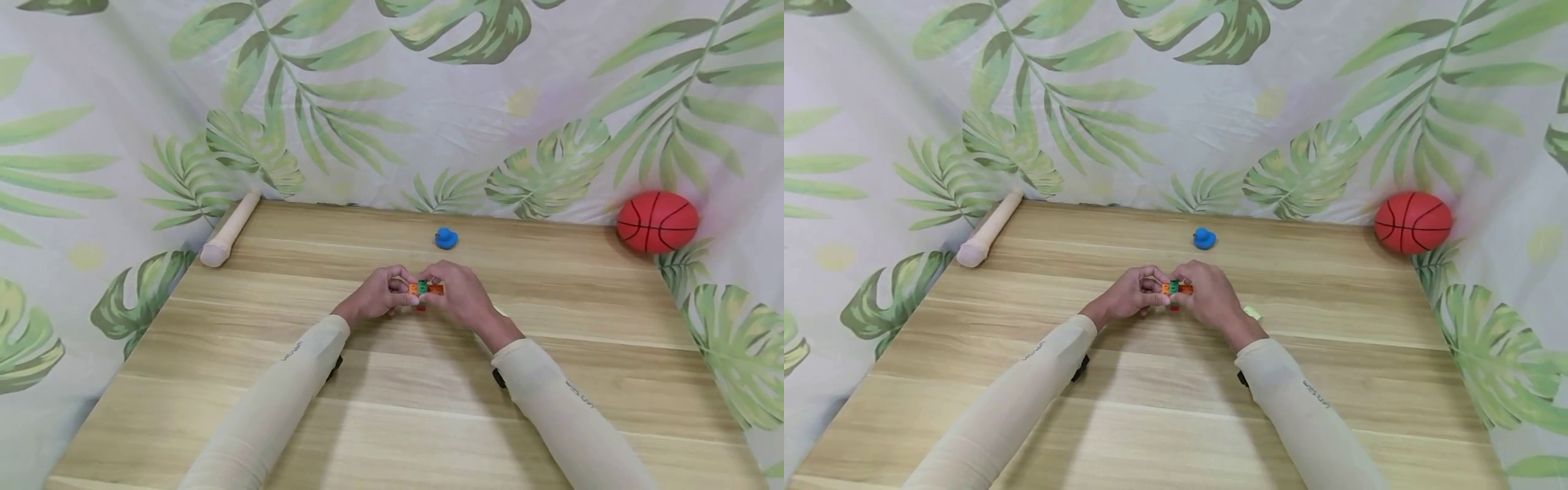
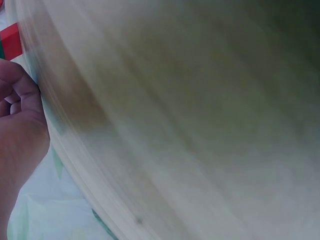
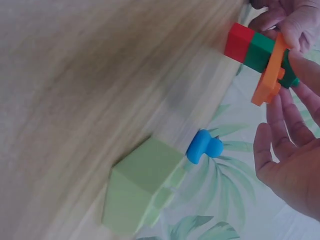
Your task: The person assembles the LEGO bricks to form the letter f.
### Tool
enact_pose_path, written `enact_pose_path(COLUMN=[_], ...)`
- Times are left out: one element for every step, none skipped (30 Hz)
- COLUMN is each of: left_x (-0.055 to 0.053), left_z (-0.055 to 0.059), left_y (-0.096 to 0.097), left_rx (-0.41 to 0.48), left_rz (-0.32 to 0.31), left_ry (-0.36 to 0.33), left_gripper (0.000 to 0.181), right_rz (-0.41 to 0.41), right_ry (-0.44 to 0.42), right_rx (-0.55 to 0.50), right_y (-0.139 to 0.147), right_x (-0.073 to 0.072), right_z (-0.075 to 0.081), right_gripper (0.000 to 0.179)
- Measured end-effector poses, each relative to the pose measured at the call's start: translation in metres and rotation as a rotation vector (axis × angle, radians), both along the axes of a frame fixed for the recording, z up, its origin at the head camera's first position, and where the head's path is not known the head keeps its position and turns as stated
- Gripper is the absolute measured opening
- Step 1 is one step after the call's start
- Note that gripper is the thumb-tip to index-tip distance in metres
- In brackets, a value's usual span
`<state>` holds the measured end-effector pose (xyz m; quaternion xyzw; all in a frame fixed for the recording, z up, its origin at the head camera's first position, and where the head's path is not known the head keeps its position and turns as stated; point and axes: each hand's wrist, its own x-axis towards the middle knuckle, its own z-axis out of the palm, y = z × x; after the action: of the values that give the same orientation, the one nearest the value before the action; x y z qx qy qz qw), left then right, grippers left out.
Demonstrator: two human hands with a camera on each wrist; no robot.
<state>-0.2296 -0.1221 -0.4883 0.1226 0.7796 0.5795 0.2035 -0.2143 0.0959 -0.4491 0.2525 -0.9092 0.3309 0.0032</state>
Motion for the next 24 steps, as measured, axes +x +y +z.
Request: enact_pose_path(left_x=[0.0, 0.0, 0.0, 0.0, 0.0, 0.0, 0.001, 0.001, 0.001, 0.001, 0.001, 0.002, 0.002, 0.002, 0.003, 0.003, 0.003, 0.003, 0.002, 0.002, 0.001, 0.001, 0.001, 0.001], left_z=[0.0, 0.0, 0.0, 0.0, 0.0, -0.001, -0.001, -0.001, -0.001, -0.001, -0.001, 0.0, 0.0, 0.002, 0.003, 0.004, 0.006, 0.008, 0.009, 0.009, 0.01, 0.01, 0.01, 0.01], left_y=[0.0, -0.001, -0.002, -0.002, -0.003, -0.003, -0.004, -0.004, -0.004, -0.005, -0.005, -0.005, -0.006, -0.006, -0.007, -0.007, -0.007, -0.007, -0.006, -0.006, -0.005, -0.004, -0.003, -0.003], left_rx=[-0.001, -0.001, -0.002, -0.001, -0.001, -0.002, -0.003, -0.004, -0.005, -0.006, -0.012, -0.017, -0.021, -0.023, -0.027, -0.032, -0.034, -0.033, -0.032, -0.033, -0.037, -0.041, -0.044, -0.048], left_rz=[0.002, 0.004, 0.007, 0.012, 0.013, 0.015, 0.016, 0.015, 0.014, 0.011, 0.009, 0.01, 0.012, 0.015, 0.016, 0.015, 0.013, 0.006, 0.0, -0.008, -0.018, -0.024, -0.031, -0.035], left_ry=[0.0, 0.001, 0.001, 0.0, -0.001, -0.002, -0.003, -0.005, -0.006, -0.007, -0.008, -0.01, -0.016, -0.026, -0.033, -0.039, -0.045, -0.049, -0.052, -0.047, -0.039, -0.031, -0.023, -0.015], left_gripper=[0.026, 0.025, 0.025, 0.024, 0.024, 0.024, 0.024, 0.024, 0.025, 0.026, 0.026, 0.027, 0.028, 0.028, 0.028, 0.029, 0.028, 0.028, 0.028, 0.028, 0.027, 0.026, 0.025, 0.024], right_rz=[-0.003, 0.0, 0.001, 0.002, 0.003, 0.004, 0.003, 0.001, -0.004, -0.009, -0.012, -0.014, -0.015, -0.015, -0.015, -0.016, -0.018, -0.02, -0.022, -0.024, -0.026, -0.026, -0.025, -0.024], right_ry=[0.001, 0.001, 0.0, -0.002, -0.005, -0.011, -0.019, -0.027, -0.036, -0.045, -0.055, -0.064, -0.07, -0.075, -0.08, -0.085, -0.086, -0.084, -0.081, -0.078, -0.076, -0.071, -0.069, -0.068], right_rx=[-0.001, -0.005, -0.007, -0.009, -0.011, -0.011, -0.009, -0.006, -0.001, 0.005, 0.009, 0.012, 0.016, 0.02, 0.021, 0.023, 0.023, 0.023, 0.024, 0.024, 0.022, 0.023, 0.022, 0.022], right_y=[0.0, -0.001, -0.001, -0.002, -0.002, -0.003, -0.003, -0.003, -0.003, -0.003, -0.004, -0.004, -0.004, -0.004, -0.004, -0.004, -0.004, -0.003, -0.002, -0.001, -0.001, 0.0, 0.001, 0.001], right_x=[0.0, -0.001, -0.001, -0.001, -0.002, -0.002, -0.002, -0.003, -0.003, -0.003, -0.003, -0.003, -0.003, -0.003, -0.003, -0.003, -0.003, -0.003, -0.002, -0.002, -0.002, -0.002, -0.002, -0.001], right_z=[0.0, -0.001, 0.0, 0.0, 0.0, 0.0, 0.001, 0.001, 0.001, 0.001, 0.002, 0.002, 0.002, 0.002, 0.002, 0.002, 0.002, 0.002, 0.003, 0.003, 0.003, 0.003, 0.003, 0.004], right_gripper=[0.032, 0.032, 0.031, 0.031, 0.031, 0.031, 0.03, 0.03, 0.029, 0.028, 0.028, 0.027, 0.027, 0.027, 0.026, 0.026, 0.026, 0.026, 0.025, 0.025, 0.025, 0.025, 0.025, 0.025])
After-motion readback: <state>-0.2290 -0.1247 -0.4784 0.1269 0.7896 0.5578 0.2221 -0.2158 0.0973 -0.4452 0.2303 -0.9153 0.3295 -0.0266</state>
